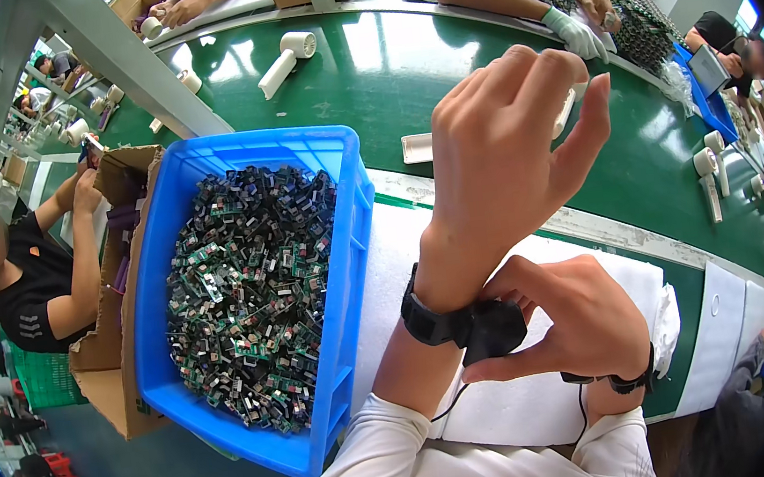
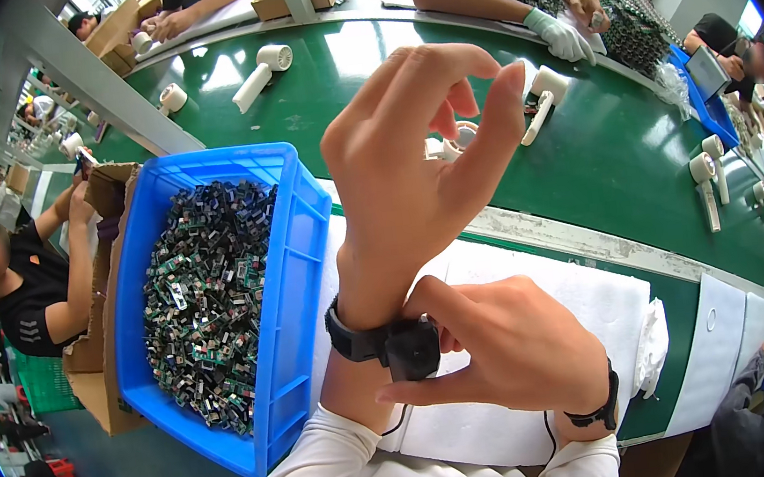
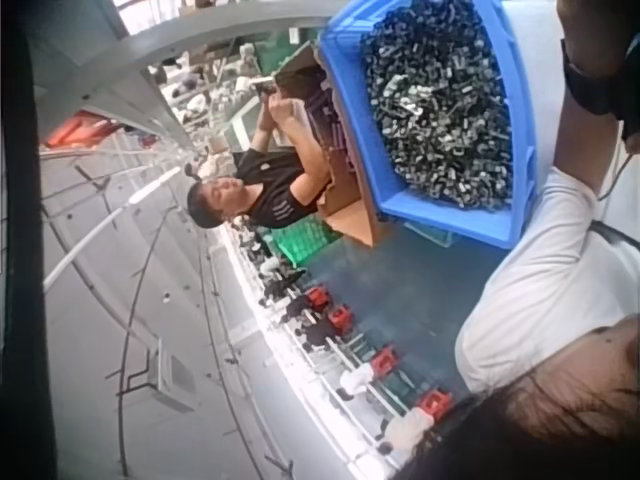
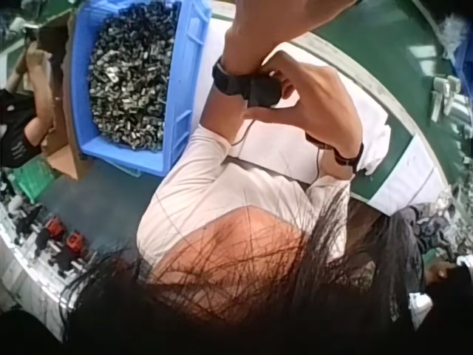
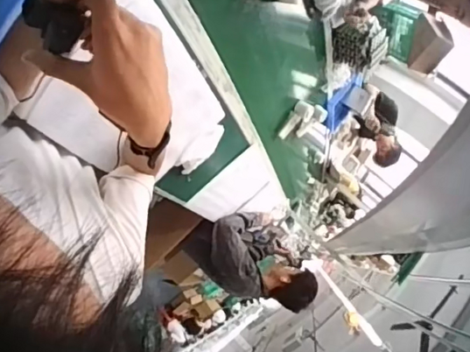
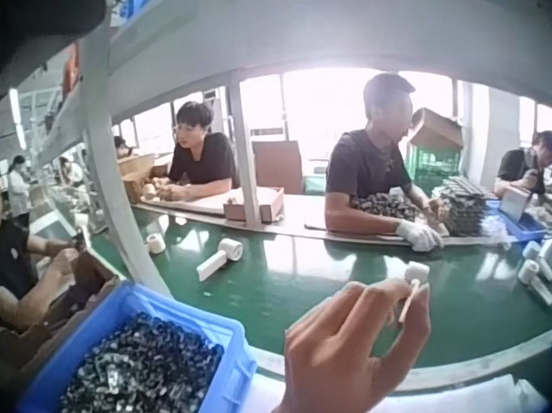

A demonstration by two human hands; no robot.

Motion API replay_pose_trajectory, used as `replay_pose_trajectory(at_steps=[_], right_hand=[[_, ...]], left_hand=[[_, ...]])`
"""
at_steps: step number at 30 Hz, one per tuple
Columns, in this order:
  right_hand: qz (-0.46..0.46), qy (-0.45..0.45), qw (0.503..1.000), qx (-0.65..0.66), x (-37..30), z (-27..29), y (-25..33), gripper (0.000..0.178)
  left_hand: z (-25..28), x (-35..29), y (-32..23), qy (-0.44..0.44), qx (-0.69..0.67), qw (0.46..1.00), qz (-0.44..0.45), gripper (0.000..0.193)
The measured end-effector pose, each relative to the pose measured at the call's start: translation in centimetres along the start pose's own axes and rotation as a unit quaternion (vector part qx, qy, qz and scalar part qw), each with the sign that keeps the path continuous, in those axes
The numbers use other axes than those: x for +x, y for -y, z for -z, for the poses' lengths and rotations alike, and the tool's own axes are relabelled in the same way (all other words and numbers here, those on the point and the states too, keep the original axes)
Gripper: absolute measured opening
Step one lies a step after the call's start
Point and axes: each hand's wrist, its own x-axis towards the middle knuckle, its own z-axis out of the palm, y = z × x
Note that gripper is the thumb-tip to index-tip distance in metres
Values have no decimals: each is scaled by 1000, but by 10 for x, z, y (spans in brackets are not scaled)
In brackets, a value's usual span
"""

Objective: Assembling electronic components onto a plastic frame.

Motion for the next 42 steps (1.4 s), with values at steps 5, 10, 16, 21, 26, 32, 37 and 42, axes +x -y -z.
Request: replay_pose_trajectory(at_steps=[5,10,16,21,26,32,37,42], right_hand=[[20,15,1000,15,3,-3,-4,59],[11,-21,999,49,9,-18,2,61],[-43,-127,977,163,15,-50,12,69],[-1,-130,964,233,23,-65,5,71],[3,-127,968,216,22,-67,6,70],[10,-157,966,207,21,-70,6,70],[13,-152,972,180,18,-66,12,69],[9,-134,973,188,14,-62,12,65]], left_hand=[[15,7,-19,-27,-368,888,275,15],[21,9,-11,-41,-361,896,254,21],[33,10,1,-110,-242,937,225,20],[44,14,3,-124,-193,954,193,21],[47,15,-2,-123,-238,942,202,21],[52,16,-5,-87,-386,889,231,22],[49,23,-22,-119,-308,920,212,25],[50,18,-17,-59,-290,946,135,27]])
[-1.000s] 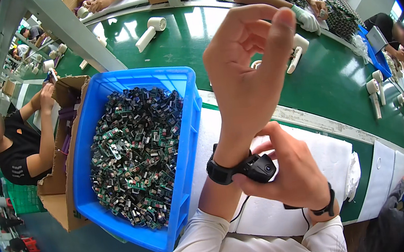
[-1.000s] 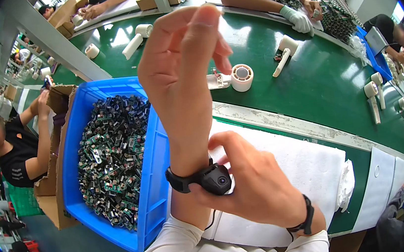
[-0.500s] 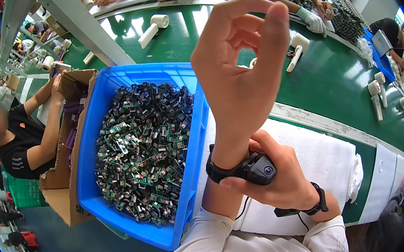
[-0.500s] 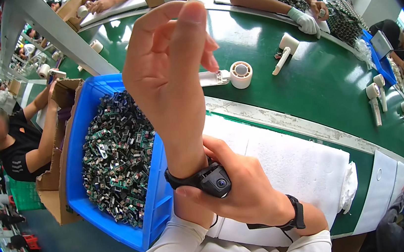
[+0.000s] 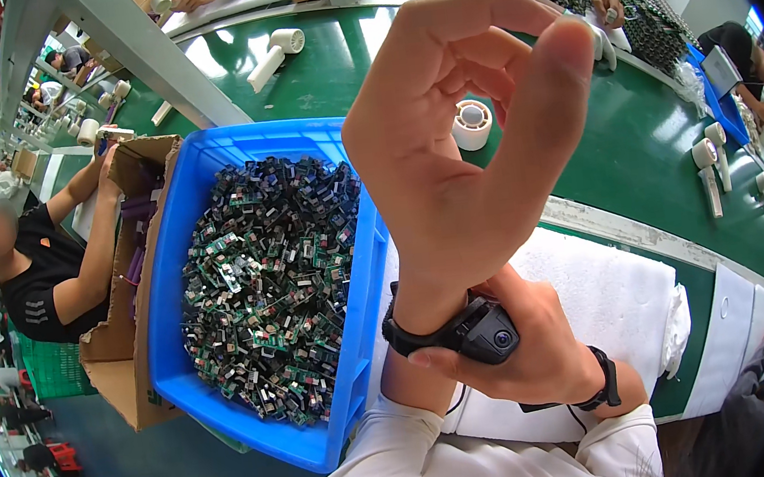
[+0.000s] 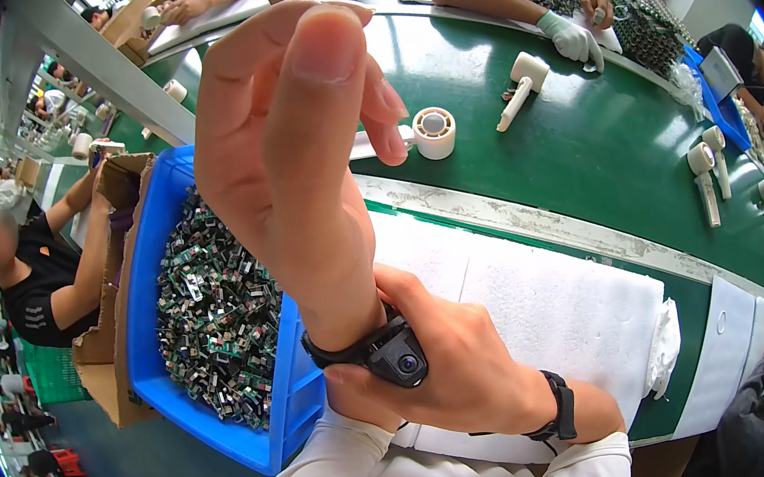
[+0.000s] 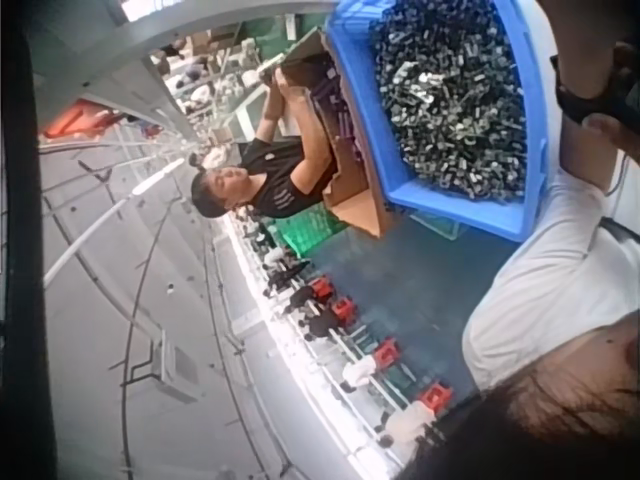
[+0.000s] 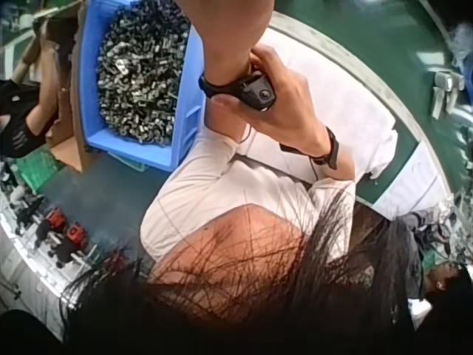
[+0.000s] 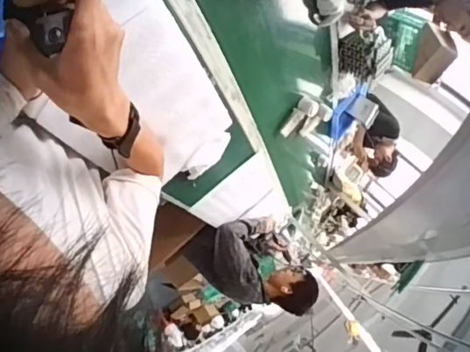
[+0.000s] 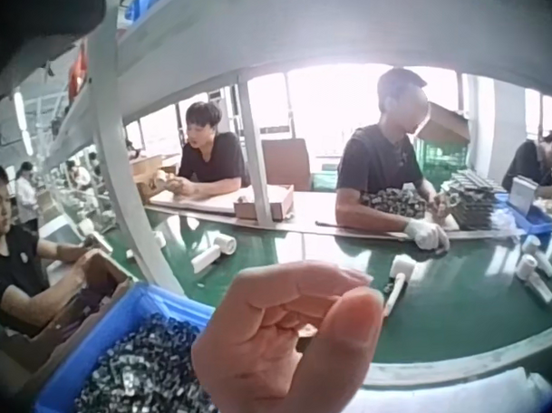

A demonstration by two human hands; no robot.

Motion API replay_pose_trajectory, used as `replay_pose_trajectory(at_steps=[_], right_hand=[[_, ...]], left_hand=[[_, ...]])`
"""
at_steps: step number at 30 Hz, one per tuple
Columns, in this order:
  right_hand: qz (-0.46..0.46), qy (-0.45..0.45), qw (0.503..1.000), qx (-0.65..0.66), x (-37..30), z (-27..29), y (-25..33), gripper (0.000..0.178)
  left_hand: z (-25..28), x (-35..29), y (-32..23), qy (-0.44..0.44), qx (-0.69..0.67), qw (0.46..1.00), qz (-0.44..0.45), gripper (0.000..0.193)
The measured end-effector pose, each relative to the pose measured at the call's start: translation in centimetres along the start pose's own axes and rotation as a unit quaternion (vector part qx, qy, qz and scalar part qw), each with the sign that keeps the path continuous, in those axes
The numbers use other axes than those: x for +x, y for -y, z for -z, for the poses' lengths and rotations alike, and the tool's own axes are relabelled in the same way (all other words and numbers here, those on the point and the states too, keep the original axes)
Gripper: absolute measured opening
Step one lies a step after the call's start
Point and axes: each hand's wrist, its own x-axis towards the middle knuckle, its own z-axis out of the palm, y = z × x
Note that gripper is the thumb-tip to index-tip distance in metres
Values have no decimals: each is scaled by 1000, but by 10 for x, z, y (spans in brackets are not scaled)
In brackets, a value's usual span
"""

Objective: Assembling electronic components onto a plastic frame.

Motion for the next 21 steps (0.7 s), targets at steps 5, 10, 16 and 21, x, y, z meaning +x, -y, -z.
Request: replay_pose_trajectory(at_steps=[5,10,16,21], right_hand=[[3,16,1000,-10,1,1,4,59],[28,18,999,-26,0,-1,-6,67],[-71,73,995,14,4,3,11,81],[-26,188,918,349,13,5,-26,108]], left_hand=[[-2,-1,-7,6,1,1000,1,19],[-2,-7,-3,6,75,997,-6,22],[16,5,-26,47,-68,990,114,38],[31,9,-18,57,-433,892,118,39]])
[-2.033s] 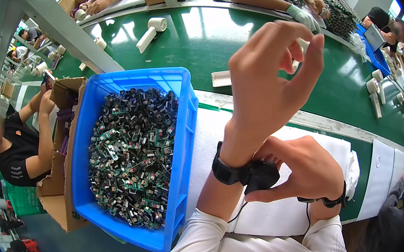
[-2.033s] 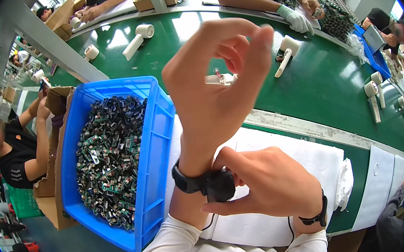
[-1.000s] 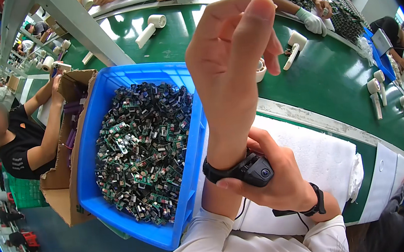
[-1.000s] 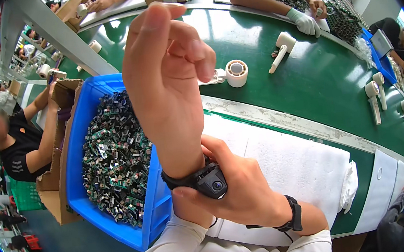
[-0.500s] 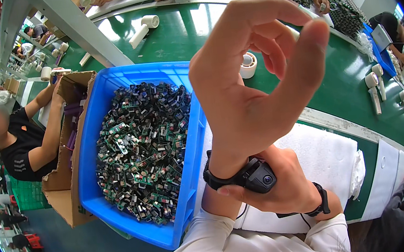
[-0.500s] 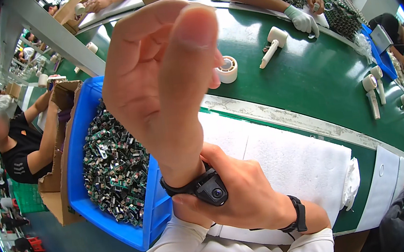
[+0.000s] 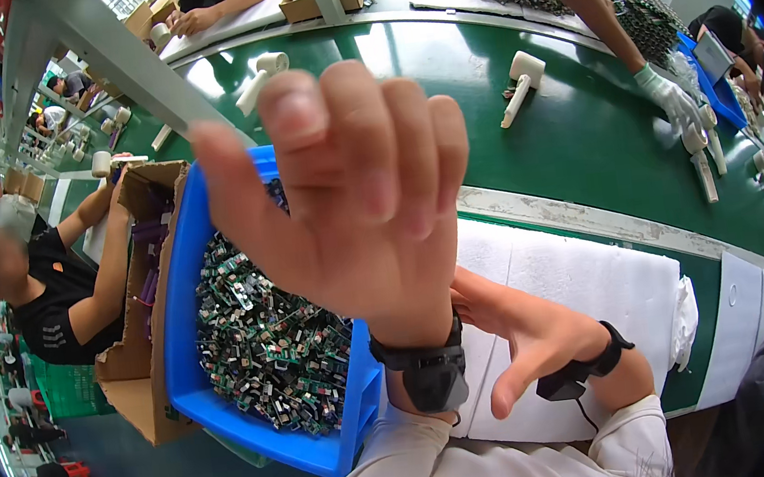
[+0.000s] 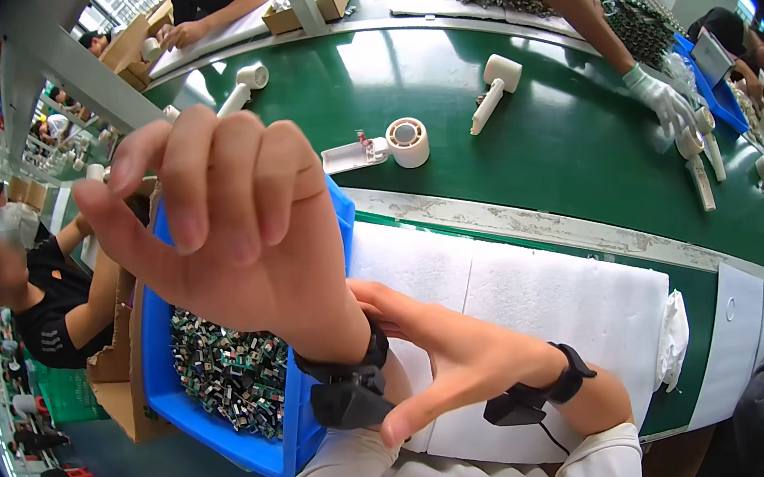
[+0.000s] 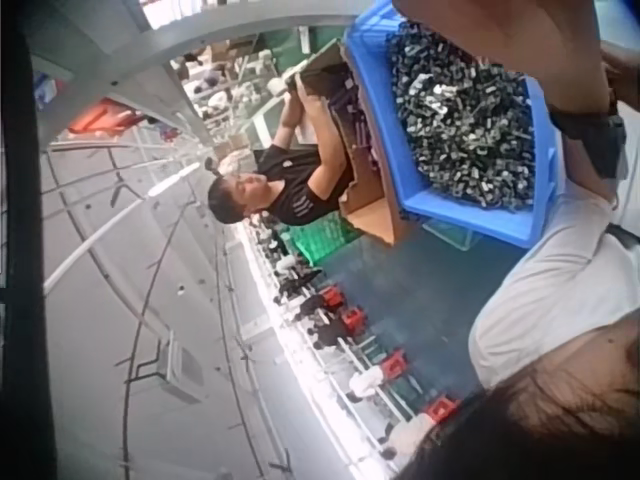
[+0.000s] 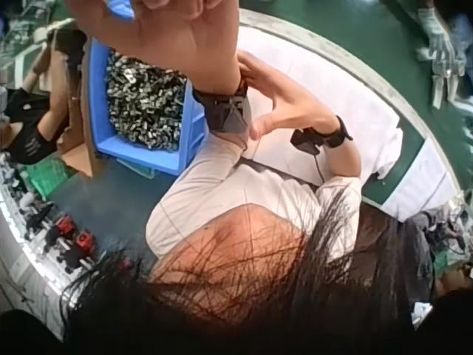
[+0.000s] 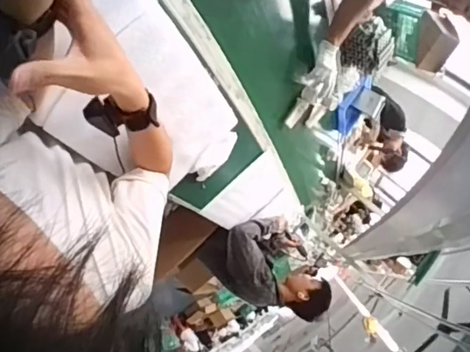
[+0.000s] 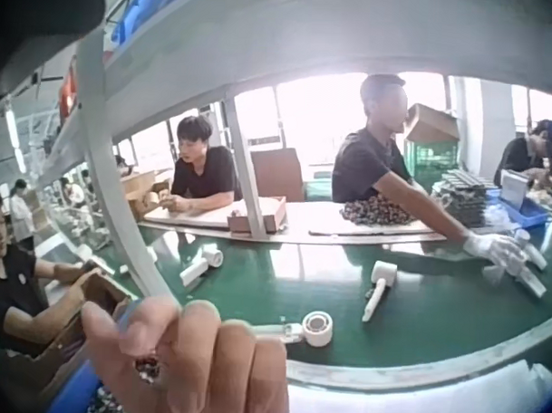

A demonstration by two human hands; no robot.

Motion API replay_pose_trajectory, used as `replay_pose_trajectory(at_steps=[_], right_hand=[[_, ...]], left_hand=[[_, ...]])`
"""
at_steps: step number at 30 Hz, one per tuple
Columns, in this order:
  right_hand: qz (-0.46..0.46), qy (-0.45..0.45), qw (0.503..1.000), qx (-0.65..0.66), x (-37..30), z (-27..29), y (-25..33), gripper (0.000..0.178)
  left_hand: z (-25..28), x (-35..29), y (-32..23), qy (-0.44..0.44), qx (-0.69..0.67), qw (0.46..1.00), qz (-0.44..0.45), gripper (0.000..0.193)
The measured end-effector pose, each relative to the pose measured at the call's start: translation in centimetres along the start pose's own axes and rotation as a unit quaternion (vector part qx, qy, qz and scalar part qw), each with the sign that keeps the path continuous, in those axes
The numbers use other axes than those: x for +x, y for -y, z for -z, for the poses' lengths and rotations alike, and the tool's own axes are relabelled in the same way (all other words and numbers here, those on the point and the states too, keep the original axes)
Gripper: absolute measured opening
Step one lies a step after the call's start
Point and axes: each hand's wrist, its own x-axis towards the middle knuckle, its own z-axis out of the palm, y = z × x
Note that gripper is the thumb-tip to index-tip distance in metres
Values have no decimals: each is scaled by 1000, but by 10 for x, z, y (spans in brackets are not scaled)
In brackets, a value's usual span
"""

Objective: Assembling electronic components onto a plastic frame.

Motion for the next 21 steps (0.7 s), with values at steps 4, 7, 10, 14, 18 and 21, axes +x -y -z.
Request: replay_pose_trajectory(at_steps=[4,7,10,14,18,21], right_hand=[[-26,60,995,82,7,10,-20,116],[30,130,991,9,14,11,-29,114],[7,150,987,59,19,7,-35,102],[13,107,994,32,6,6,-27,93],[23,71,997,-5,1,3,-30,80],[62,59,996,-27,3,1,-33,82]], left_hand=[[-14,1,19,23,-178,982,50,33],[-27,1,31,22,-259,961,92,28],[-30,0,29,9,-291,949,122,23],[-31,2,23,33,-347,923,166,15],[-35,0,20,18,-357,925,133,8],[-39,-2,24,18,-370,923,108,6]])
